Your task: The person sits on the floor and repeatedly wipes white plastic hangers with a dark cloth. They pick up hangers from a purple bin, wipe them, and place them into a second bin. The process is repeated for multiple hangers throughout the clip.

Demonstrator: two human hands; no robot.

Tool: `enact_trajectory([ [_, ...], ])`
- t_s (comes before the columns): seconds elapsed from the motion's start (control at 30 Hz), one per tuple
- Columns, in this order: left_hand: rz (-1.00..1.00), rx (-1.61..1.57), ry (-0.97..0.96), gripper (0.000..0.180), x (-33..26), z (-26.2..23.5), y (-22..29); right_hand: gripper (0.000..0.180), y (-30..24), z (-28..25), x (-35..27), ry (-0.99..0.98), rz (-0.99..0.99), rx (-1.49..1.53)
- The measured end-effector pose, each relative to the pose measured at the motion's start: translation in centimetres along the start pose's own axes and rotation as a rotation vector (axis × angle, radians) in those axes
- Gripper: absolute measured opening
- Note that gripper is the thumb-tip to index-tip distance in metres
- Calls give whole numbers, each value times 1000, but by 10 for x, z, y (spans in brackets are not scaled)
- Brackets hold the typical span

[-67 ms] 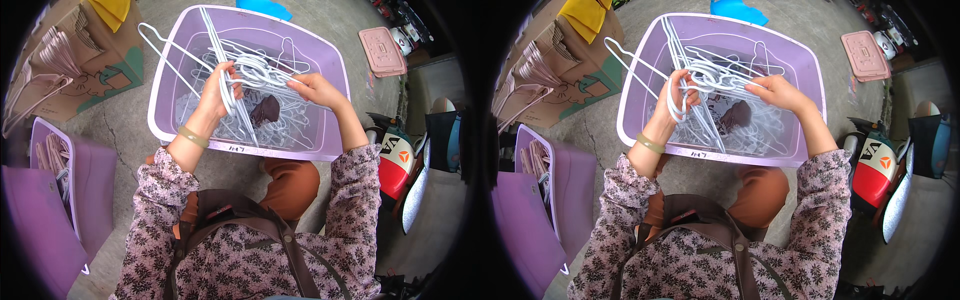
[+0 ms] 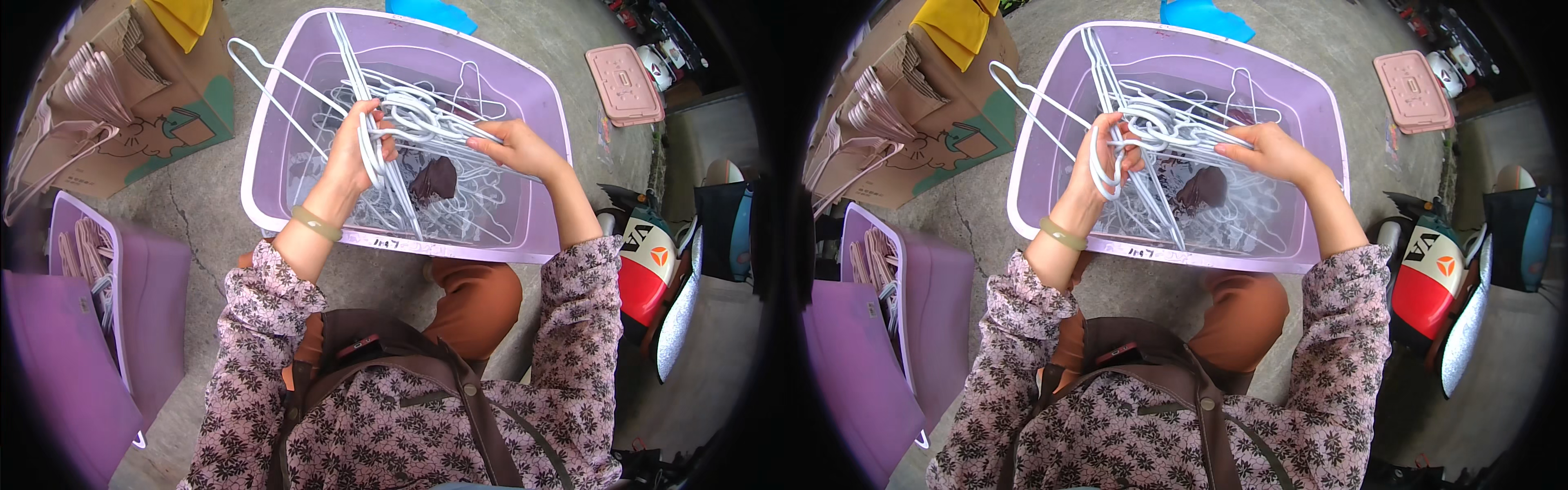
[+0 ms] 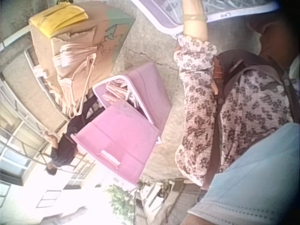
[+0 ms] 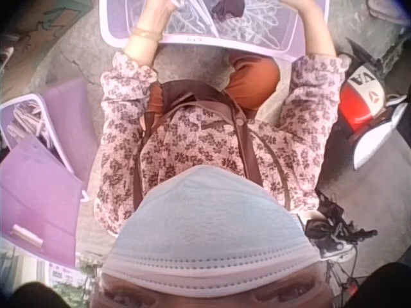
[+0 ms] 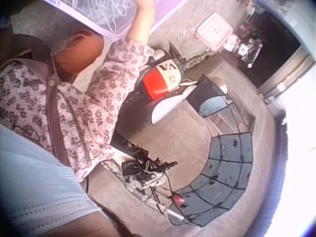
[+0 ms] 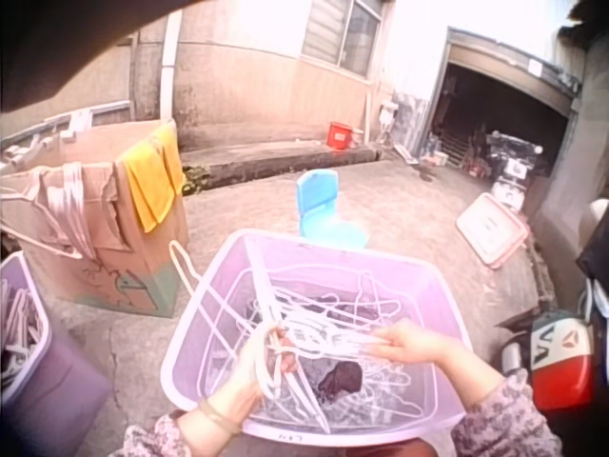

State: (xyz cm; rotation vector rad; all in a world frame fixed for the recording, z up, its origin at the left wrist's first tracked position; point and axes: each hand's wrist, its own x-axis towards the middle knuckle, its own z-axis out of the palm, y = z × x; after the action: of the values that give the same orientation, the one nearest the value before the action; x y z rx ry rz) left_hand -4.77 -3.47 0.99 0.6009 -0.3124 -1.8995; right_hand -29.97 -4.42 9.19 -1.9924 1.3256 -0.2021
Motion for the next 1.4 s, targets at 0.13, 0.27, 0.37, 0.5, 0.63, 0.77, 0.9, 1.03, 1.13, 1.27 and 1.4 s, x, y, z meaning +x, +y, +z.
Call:
enact_trajectory([
  [0.13, 38, 138, 168, 28, 2, 5, -7, 27, -7, 2, -3, -16, -225, -216],
  [0.27, -39, 119, 110, 37, 6, -1, -7, 24, -4, 9, -2, 29, -199, -471],
  [0.37, -59, 144, 192, 47, -5, 7, -4, 21, -2, 10, -2, 133, -311, -698],
  [0.5, 55, 100, 316, 44, -4, 9, -10, 24, -3, 9, -8, 221, -363, -804],
  [0.63, 30, 15, 231, 29, 4, -1, -14, 22, 1, 12, -5, 315, -515, -747],
  [0.77, -4, 113, 50, 22, 0, 5, -21, 25, 11, 15, 2, 294, -559, -708],
  [0.9, 34, 163, 35, 20, -10, 18, -33, 38, -15, 40, 12, 259, -282, -557],
  [1.03, 144, 206, 74, 20, -13, 20, -42, 37, -27, 69, 21, 309, -223, -335],
  [1.13, 236, 200, 151, 19, -13, 20, -37, 39, -15, 89, 23, 465, -227, -219],
  [1.27, 338, 230, 270, 22, -11, 11, -39, 42, -7, 84, 22, 464, -400, -186],
  [1.4, 535, 296, 287, 17, -5, 11, -42, 54, -1, 78, 25, 457, -510, -148],
])
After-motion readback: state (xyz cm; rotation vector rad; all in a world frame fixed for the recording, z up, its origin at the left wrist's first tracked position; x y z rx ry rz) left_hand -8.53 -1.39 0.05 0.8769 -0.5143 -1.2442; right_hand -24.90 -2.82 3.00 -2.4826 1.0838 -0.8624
